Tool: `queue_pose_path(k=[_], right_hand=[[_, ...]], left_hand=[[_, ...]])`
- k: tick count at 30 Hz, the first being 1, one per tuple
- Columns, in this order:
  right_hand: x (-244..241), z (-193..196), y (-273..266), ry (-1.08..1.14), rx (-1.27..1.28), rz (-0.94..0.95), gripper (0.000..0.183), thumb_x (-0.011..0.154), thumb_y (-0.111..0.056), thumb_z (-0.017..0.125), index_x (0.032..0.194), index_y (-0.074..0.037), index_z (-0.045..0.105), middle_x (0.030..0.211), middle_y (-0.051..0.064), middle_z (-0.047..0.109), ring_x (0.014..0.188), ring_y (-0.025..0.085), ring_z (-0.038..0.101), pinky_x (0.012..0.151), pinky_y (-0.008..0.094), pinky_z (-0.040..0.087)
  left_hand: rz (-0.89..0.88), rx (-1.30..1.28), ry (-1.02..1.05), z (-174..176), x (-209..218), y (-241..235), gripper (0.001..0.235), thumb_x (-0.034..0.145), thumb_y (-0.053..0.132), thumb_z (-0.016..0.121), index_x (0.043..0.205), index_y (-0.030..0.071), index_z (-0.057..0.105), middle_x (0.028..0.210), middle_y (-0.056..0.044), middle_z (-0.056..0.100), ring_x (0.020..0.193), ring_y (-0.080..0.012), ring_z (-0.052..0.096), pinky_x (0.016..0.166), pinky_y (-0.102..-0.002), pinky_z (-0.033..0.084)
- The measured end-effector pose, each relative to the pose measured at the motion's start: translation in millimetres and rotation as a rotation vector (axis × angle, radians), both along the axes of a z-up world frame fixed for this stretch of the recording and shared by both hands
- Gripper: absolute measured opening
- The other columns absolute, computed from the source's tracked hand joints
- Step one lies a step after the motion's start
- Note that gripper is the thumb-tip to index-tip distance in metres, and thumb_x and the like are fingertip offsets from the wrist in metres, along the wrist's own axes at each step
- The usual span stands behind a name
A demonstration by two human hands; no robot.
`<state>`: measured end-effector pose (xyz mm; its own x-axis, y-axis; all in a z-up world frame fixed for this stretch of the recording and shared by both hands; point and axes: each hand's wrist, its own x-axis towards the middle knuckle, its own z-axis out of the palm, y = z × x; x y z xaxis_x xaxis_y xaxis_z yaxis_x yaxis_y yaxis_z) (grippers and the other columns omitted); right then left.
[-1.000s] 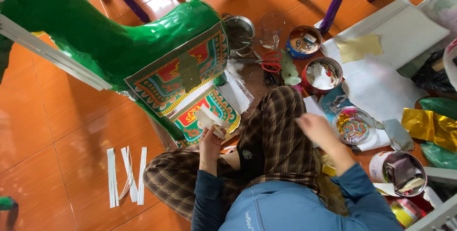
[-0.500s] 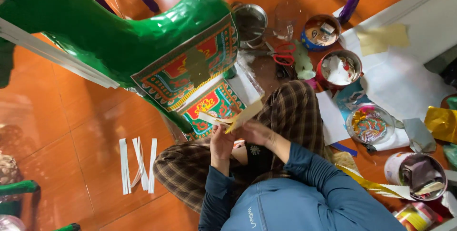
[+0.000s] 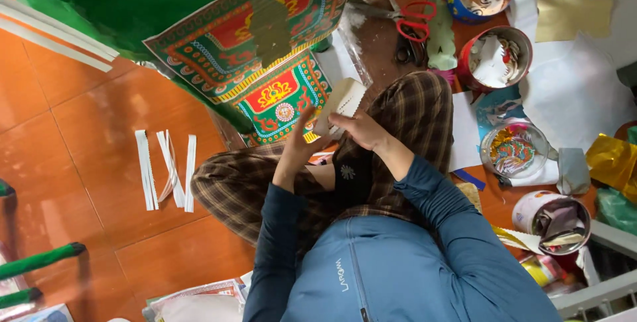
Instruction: Decorating a green paper-mache horse with colorful paper strips and patterns
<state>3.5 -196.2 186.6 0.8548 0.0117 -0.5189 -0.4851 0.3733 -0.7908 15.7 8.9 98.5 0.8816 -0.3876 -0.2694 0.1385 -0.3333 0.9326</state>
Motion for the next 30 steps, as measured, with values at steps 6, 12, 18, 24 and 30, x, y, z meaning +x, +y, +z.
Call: queue_pose_path(k=[6, 12, 18, 24, 30], right_hand=[[25.3, -105.7, -37.9, -0.069, -0.030, 0.077, 0.015, 0.093, -0.025, 0.091, 0.090, -0.014, 0.081, 0.074, -0.008, 0.066, 0.061, 0.000, 0.050, 0.048, 0.016, 0.031], [90.4, -107.0, -83.1, -0.464, -0.246, 0.431, 0.082, 0.093, -0.014, 0.083, 0.161, 0.007, 0.044, 0.165, 0.032, 0.046, 0.154, 0.044, 0.042, 0.120, 0.060, 0.044], [216.8, -120.7, -153.9, -0.641, -1.537, 0.276, 0.034, 0.102, -0.019, 0.077, 0.136, -0.014, 0.076, 0.131, 0.011, 0.073, 0.117, 0.032, 0.073, 0.096, 0.042, 0.060], [274.6, -154.4, -182.1, -0.422, -1.889, 0.294, 0.027, 0.102, -0.019, 0.062, 0.128, -0.014, 0.069, 0.112, 0.015, 0.071, 0.103, 0.040, 0.070, 0.075, 0.056, 0.053], [231.4, -91.1, -165.9, -0.260, -1.775, 0.259, 0.031, 0.106, -0.020, 0.061, 0.135, -0.026, 0.072, 0.104, 0.020, 0.065, 0.089, 0.045, 0.075, 0.068, 0.058, 0.062]], left_hand=[[-0.056, -0.198, 0.274, -113.5, -7.5, 6.2, 0.023, 0.086, 0.017, 0.097, 0.089, 0.009, 0.076, 0.075, 0.005, 0.070, 0.067, -0.0078, 0.059, 0.065, -0.021, 0.046], [0.136, -0.258, 0.319, -127.3, 0.0, -1.1, 0.034, 0.096, 0.008, 0.084, 0.129, 0.003, 0.077, 0.104, -0.009, 0.080, 0.092, -0.0165, 0.071, 0.087, -0.037, 0.059], [0.154, -0.055, 0.208, -115.8, 11.9, 3.3, 0.016, 0.088, 0.011, 0.082, 0.098, 0.008, 0.071, 0.085, -0.001, 0.064, 0.081, -0.0172, 0.058, 0.075, -0.034, 0.049], [0.257, -0.028, 0.300, -103.7, 9.6, -0.3, 0.034, 0.088, 0.018, 0.083, 0.118, 0.008, 0.074, 0.099, -0.002, 0.069, 0.092, -0.0174, 0.061, 0.086, -0.035, 0.053], [0.286, -0.027, 0.366, -131.9, 11.1, 7.3, 0.067, 0.087, 0.016, 0.086, 0.148, 0.005, 0.062, 0.117, -0.014, 0.072, 0.101, -0.0237, 0.066, 0.091, -0.037, 0.058]])
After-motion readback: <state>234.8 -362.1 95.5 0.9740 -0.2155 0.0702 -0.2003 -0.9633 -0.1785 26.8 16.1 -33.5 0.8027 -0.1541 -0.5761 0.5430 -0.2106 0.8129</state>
